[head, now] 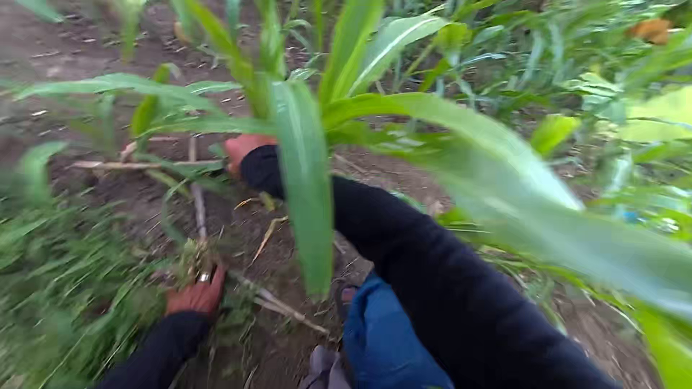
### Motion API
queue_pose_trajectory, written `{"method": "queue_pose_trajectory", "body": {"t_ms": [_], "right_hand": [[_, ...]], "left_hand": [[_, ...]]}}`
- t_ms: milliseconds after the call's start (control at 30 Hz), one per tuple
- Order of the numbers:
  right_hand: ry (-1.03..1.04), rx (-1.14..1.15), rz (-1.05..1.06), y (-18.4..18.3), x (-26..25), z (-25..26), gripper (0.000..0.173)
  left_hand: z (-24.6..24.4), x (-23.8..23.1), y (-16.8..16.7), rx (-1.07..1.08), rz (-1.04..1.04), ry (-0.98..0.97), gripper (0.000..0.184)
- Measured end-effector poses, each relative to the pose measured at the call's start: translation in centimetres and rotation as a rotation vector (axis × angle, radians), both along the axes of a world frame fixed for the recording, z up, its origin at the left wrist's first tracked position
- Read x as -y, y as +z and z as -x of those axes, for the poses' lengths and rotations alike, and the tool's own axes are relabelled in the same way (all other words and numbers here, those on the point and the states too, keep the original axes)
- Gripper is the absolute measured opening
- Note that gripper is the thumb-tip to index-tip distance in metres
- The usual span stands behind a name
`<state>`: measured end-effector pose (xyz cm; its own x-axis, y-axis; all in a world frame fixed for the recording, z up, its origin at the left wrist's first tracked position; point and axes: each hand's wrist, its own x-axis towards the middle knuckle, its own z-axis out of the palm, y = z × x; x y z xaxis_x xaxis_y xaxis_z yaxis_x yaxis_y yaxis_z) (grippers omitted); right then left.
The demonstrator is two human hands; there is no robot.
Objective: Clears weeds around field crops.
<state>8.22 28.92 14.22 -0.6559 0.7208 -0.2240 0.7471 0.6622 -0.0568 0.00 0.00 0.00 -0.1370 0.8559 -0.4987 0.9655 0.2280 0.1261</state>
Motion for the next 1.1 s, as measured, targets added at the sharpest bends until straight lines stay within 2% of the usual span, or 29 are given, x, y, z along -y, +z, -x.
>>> {"method": "queue_pose_trajectory", "body": {"t_ms": [67,133,200,267,467,733,867,967,1033,1100], "right_hand": [[0.011,-0.029,0.055,3.2,2.6,-1.2,0.042],[-0.060,0.054,0.223,6.8,4.5,-1.2,0.047],[-0.055,0.080,0.199,5.8,3.9,-1.1,0.049],[-0.039,0.050,0.137,4.2,3.1,-1.0,0.049],[-0.072,0.073,0.109,3.7,3.0,-0.5,0.050],[-0.078,0.080,0.092,3.4,2.5,-0.5,0.048],[-0.081,0.090,0.098,3.7,1.5,-0.6,0.049],[-0.075,0.043,0.099,3.5,0.9,-0.5,0.048],[-0.083,0.034,0.086,3.8,0.3,-0.5,0.049],[-0.088,0.052,0.092,3.6,0.4,-0.8,0.049]], "left_hand": [[1.3,-1.0,1.6,-0.032,0.081,0.181,0.100],[2.2,-1.7,3.0,-0.020,0.244,0.312,0.092],[2.9,-1.7,2.9,0.009,0.347,0.403,0.072],[3.5,-1.3,1.9,0.022,0.359,0.444,0.068],[4.0,0.0,0.0,0.058,0.372,0.338,0.034],[3.8,0.8,0.0,0.152,0.362,0.356,0.040],[0.7,1.8,4.5,0.230,0.498,0.237,0.046],[1.0,4.8,5.6,0.192,0.619,0.178,0.042],[0.2,5.8,6.3,0.216,0.699,0.058,0.039],[-2.8,6.6,7.5,0.263,0.808,-0.136,0.036]]}}
